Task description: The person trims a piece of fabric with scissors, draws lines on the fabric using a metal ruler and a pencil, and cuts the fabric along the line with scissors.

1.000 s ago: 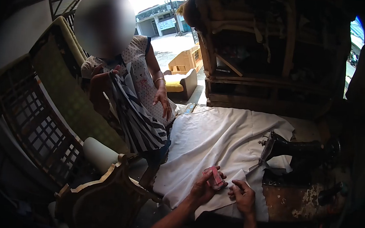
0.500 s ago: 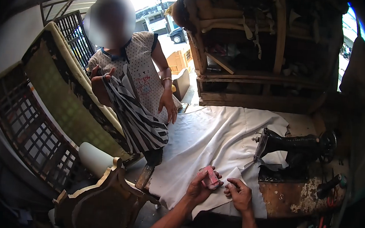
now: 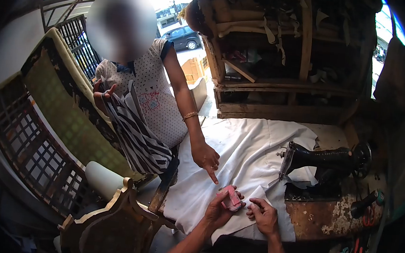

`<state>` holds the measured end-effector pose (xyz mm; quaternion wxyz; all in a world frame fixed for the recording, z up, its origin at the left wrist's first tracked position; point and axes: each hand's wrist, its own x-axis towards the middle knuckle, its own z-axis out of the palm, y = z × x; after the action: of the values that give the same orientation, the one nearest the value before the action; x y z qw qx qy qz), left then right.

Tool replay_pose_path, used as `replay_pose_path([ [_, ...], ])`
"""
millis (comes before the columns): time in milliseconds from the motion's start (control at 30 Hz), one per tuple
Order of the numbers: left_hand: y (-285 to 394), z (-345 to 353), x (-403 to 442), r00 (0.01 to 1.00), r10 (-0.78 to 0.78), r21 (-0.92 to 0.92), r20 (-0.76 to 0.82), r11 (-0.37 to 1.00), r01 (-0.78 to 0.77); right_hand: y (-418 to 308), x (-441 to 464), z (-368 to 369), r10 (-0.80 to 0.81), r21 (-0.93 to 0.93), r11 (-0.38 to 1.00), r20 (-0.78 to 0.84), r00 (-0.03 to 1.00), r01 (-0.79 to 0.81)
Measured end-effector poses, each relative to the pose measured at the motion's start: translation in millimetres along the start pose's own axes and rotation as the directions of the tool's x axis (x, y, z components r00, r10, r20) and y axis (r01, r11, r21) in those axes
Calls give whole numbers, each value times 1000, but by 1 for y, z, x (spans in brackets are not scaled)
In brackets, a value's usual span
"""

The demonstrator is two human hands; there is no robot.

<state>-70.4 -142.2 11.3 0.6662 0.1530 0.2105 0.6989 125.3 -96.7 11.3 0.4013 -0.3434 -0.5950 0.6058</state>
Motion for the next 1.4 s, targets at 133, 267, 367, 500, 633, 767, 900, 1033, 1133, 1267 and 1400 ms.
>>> replay_pose_path([
  [133,0,0,0,1000,0,-3,4,1000,0,0,0,0,9,8,1000,4,1000,-9],
  [267,-2,-4,2,999,-1,-17,37,1000,1,1,0,0,10,9,1000,3,1000,-10],
  [367,-3,-7,2,998,6,-17,63,1000,-5,1,1,0,24,27,999,12,1000,-24],
  [500,-2,3,-2,992,-8,138,126,990,-9,-10,1,2,-170,-189,965,81,982,183],
  [633,-14,-3,-6,945,-54,154,322,988,4,-14,-1,1,-448,-330,805,207,870,493],
  [767,-26,38,-26,968,-21,342,250,937,-68,-18,-33,-9,-315,-308,894,80,946,324],
  [900,-22,68,-33,953,-32,538,301,831,-142,-92,-75,-68,-377,-424,863,-178,909,275],
  [1033,5,56,-36,948,-18,715,317,661,-227,-129,-89,-183,-461,-389,887,-781,422,249],
  [1133,26,48,-26,962,79,767,261,588,-257,-166,-78,-285,-557,-634,758,-752,352,-153],
  [1267,26,50,-9,963,174,744,205,612,-269,-177,-15,-393,-533,-721,455,-691,488,-523],
  [1400,13,64,9,966,80,861,245,439,-255,-180,40,-436,-414,-747,301,-663,624,-593],
])
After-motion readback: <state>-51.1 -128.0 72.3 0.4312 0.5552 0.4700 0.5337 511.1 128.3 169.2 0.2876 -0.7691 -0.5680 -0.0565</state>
